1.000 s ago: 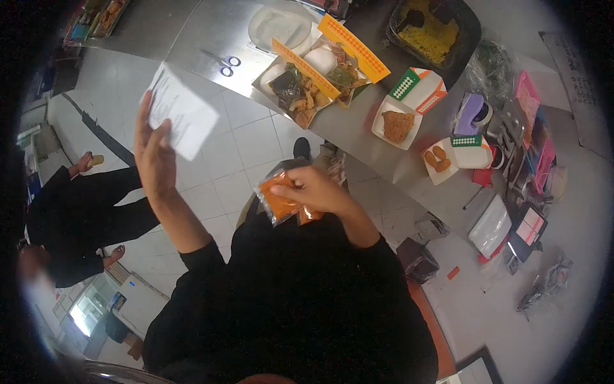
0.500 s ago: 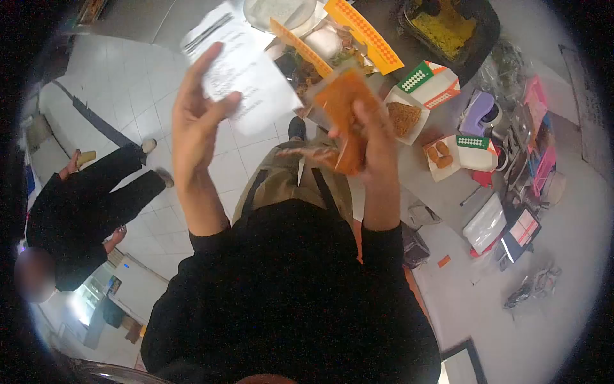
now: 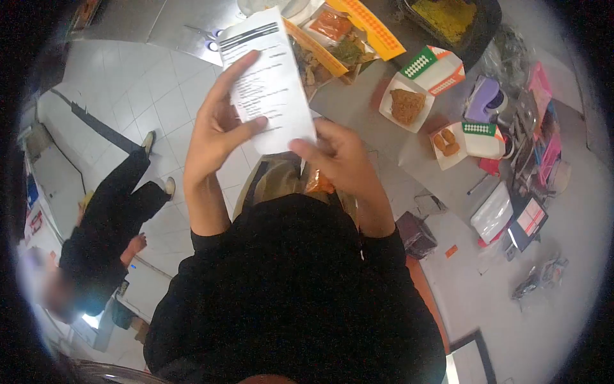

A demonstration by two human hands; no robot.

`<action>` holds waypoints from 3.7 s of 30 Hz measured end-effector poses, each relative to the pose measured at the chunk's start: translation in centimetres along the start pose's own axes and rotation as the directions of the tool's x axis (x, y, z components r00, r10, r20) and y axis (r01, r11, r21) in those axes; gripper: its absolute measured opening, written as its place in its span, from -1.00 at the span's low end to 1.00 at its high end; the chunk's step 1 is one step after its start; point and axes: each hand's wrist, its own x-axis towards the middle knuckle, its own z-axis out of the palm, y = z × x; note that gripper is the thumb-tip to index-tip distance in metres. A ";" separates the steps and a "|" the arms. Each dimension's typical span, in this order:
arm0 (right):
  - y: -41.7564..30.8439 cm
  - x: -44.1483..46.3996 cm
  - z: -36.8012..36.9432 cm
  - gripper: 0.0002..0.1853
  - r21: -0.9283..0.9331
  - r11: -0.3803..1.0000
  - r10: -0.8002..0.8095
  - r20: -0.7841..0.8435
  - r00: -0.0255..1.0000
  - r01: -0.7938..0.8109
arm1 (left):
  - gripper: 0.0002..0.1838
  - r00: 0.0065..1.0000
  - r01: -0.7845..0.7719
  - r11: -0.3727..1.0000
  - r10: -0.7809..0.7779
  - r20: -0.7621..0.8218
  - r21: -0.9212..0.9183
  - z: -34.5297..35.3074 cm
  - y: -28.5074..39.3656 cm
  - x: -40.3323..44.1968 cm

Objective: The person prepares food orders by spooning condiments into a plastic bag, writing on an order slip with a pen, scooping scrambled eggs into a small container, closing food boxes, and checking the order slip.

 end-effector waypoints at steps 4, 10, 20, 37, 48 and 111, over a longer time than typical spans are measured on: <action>-0.2 -0.5 1.6 -0.78 -0.112 0.993 -0.015 0.235 0.972 0.042 | -0.32 0.967 -0.055 0.967 0.113 -0.227 0.248 -3.5 -0.1 -0.3; -8.9 -6.1 4.8 -0.87 0.039 0.644 -0.661 0.531 0.530 0.764 | -0.46 0.819 -0.054 0.992 0.109 -0.564 0.113 -7.1 1.3 -1.9; -9.7 -9.3 11.7 -0.95 0.270 0.263 -0.957 0.197 0.214 0.926 | -0.52 0.911 -0.116 0.967 0.194 -0.363 0.226 -3.2 2.1 -4.0; -10.4 -9.0 12.7 -0.79 0.422 0.442 -0.893 0.291 0.344 0.792 | -0.18 0.966 -0.237 0.961 0.217 0.143 0.143 -1.1 5.6 -7.7; -10.2 -9.4 14.8 -0.92 0.259 0.229 -0.973 0.039 0.226 0.938 | -0.10 0.964 -0.205 0.966 0.172 0.205 0.155 -2.7 4.8 -6.4; -12.1 -6.0 10.8 -0.86 0.253 0.327 -0.939 -0.021 0.344 0.910 | -0.03 0.925 -0.286 0.939 0.218 0.312 0.192 -0.1 5.5 0.8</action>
